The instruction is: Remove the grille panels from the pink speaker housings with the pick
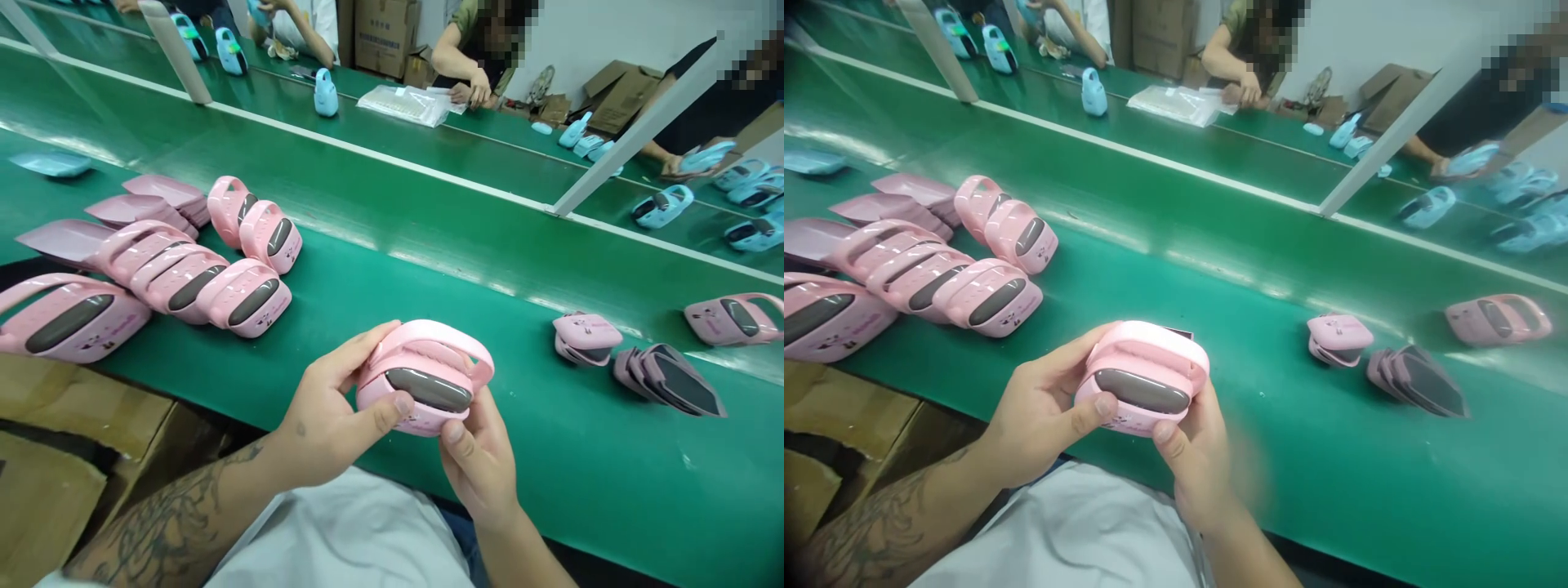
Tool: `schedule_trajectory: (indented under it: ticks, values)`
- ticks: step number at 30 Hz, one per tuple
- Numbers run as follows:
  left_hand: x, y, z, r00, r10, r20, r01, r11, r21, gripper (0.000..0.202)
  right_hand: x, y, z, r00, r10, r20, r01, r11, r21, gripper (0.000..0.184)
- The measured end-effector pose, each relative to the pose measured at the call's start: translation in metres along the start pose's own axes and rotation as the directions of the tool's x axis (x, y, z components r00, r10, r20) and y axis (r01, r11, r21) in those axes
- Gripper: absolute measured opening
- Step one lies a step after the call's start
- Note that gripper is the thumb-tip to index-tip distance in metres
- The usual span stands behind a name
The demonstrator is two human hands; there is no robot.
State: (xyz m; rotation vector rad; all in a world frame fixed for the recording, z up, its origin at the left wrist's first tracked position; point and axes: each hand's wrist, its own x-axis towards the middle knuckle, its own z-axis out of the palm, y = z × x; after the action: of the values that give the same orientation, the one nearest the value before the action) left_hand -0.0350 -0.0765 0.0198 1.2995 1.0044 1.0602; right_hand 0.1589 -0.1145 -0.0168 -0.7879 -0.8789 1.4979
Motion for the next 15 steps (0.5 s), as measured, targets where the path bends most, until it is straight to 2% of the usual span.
schedule_trajectory:
  ticks: [10, 15]
  values:
    - [-0.003, -0.002, 0.002, 1.0, -0.012, 0.014, 0.013, 0.998, -0.069, 0.073, -0.004, -0.006, 0.001, 1.0, 0.008, 0.019, -0.008, 1.0, -0.004, 0.055]
    - [-0.006, 0.001, 0.005, 0.999, 0.022, 0.038, -0.022, 1.0, 0.003, 0.072, -0.014, -0.001, -0.007, 0.999, 0.005, -0.051, -0.01, 0.994, -0.106, 0.075]
